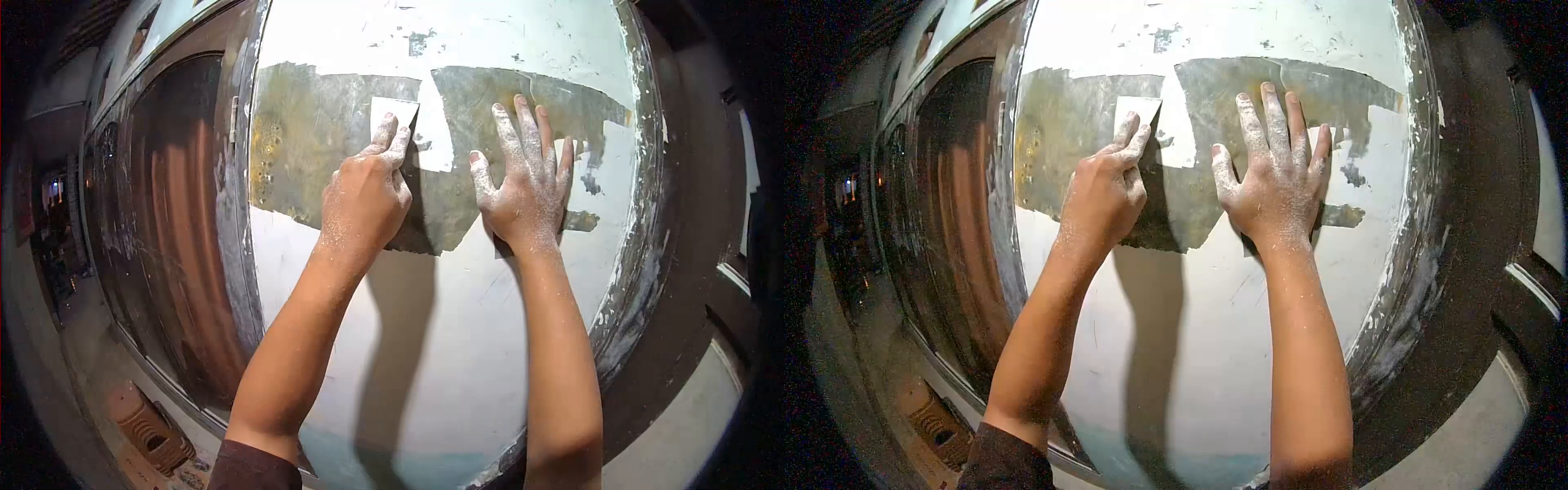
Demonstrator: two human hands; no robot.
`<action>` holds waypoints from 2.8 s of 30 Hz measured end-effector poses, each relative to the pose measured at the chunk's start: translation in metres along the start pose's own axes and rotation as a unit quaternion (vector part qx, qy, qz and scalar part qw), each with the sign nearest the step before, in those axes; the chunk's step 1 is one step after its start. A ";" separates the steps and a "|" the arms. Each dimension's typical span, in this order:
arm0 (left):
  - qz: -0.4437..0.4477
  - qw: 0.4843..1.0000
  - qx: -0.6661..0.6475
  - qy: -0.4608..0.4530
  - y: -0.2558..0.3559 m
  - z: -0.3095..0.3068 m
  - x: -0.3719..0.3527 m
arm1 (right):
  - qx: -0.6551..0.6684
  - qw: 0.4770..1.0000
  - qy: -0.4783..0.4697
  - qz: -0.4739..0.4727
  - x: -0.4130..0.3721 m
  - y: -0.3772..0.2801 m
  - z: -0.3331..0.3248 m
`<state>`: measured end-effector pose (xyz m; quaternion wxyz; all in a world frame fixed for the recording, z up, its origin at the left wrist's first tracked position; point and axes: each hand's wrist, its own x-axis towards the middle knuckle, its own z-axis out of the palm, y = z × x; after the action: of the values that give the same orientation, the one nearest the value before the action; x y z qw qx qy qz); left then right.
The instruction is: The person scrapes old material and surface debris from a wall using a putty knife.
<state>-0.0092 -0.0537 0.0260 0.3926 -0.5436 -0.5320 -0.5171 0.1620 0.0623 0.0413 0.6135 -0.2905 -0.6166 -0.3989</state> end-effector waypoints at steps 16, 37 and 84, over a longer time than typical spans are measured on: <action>-0.011 1.000 0.015 0.006 0.007 -0.002 0.004 | -0.007 1.000 -0.010 -0.001 0.000 0.001 -0.003; -0.010 0.997 0.073 -0.014 0.005 -0.001 0.024 | 0.026 1.000 -0.010 0.010 -0.001 -0.001 -0.005; 0.123 0.988 0.077 0.045 -0.105 0.000 -0.030 | 0.262 0.942 -0.207 0.039 -0.074 -0.001 -0.078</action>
<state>-0.1095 -0.0459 -0.0163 0.5172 -0.5492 -0.4812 -0.4464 0.2076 0.0052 -0.0375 0.5421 -0.2192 -0.8008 -0.1301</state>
